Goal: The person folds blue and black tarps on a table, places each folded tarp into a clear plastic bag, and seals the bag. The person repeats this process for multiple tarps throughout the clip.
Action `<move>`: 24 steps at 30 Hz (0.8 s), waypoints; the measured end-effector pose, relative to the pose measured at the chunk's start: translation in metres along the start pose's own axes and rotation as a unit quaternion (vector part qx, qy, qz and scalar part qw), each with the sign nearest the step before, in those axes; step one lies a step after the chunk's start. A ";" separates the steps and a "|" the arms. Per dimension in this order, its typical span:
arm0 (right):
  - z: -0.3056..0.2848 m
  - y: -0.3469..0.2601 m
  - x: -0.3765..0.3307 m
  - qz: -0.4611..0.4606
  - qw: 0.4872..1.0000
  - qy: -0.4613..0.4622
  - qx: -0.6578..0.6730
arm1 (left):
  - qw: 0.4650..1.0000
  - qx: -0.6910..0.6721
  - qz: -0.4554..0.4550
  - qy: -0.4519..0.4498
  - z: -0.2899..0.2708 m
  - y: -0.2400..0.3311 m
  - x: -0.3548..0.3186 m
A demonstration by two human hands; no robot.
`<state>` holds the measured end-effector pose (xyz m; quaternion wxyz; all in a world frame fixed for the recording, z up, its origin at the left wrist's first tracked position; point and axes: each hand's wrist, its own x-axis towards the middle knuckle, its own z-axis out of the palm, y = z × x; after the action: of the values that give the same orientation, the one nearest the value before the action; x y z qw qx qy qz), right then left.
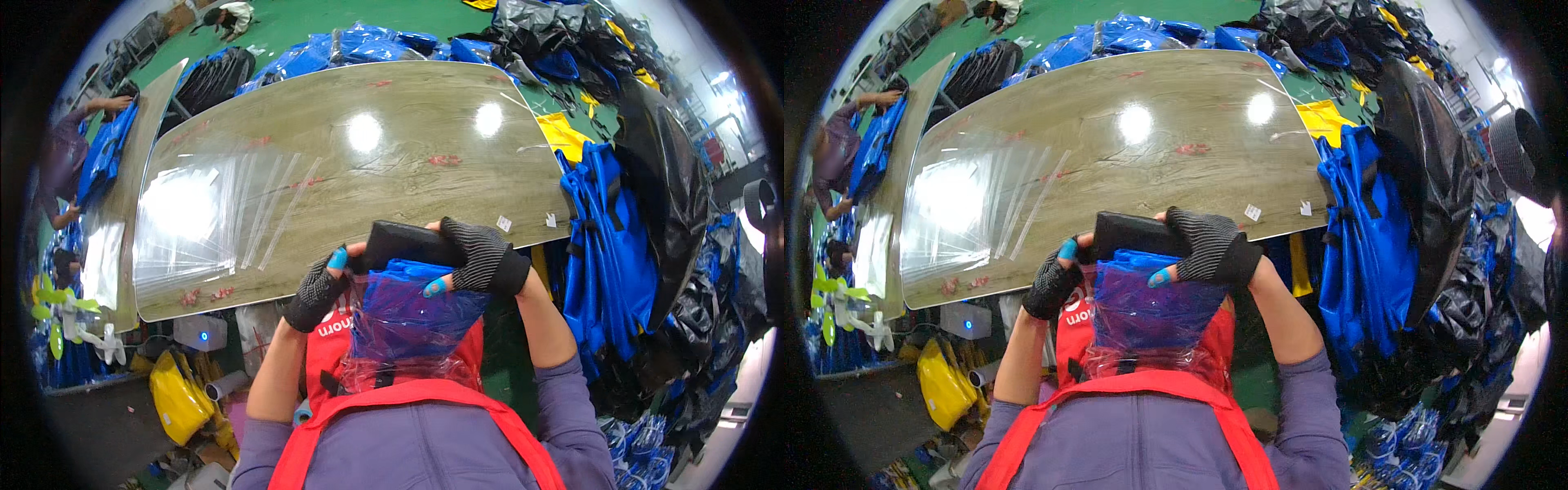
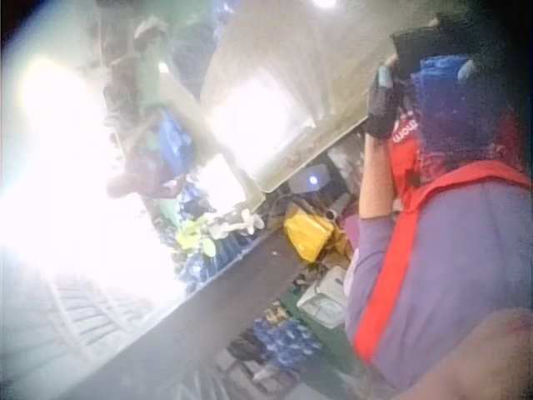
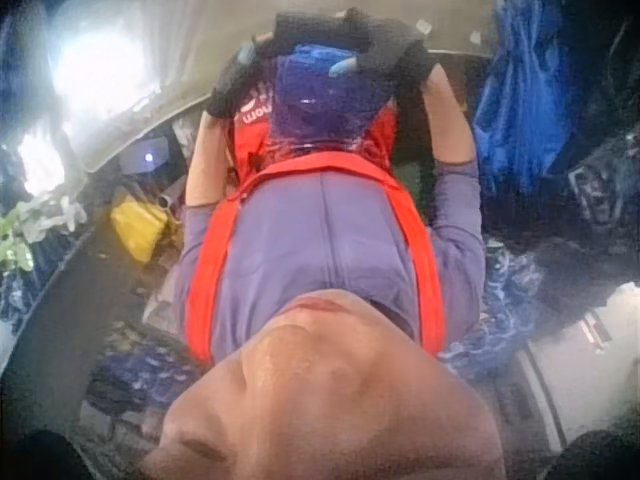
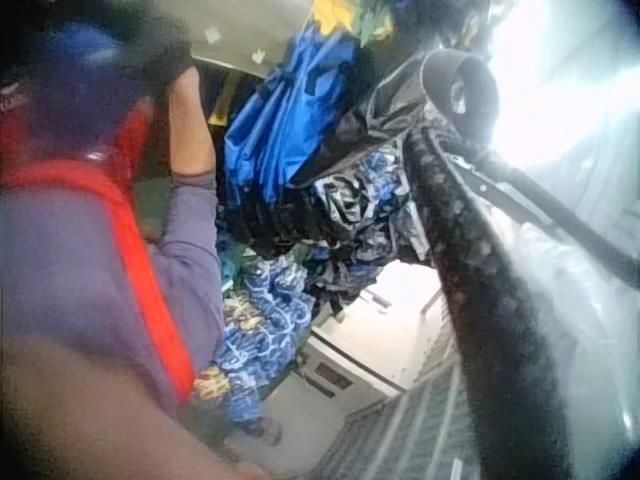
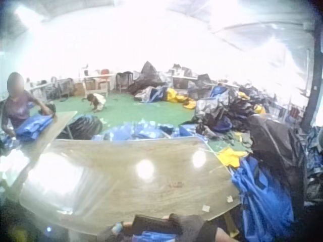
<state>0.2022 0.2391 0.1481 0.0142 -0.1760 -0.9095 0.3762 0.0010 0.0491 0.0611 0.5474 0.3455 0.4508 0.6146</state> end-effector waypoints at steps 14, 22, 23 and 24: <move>0.000 0.003 0.005 0.041 0.999 0.000 -0.008 | 0.986 0.147 -0.078 -0.025 -0.020 0.019 -0.017; 0.001 0.015 0.003 0.017 0.996 0.002 0.085 | 0.935 0.304 0.170 -0.066 -0.031 0.008 -0.007; 0.000 0.017 0.002 0.021 0.996 -0.007 0.088 | 0.943 0.283 0.159 -0.073 -0.031 0.008 -0.007; 0.000 0.019 0.002 0.025 0.996 -0.015 0.090 | 0.946 0.274 0.146 -0.090 -0.031 0.007 -0.006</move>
<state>0.2062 0.2522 0.1353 0.0072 -0.1913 -0.8676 0.4590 -0.0295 0.0381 0.0568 0.3739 0.5981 0.4953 0.5071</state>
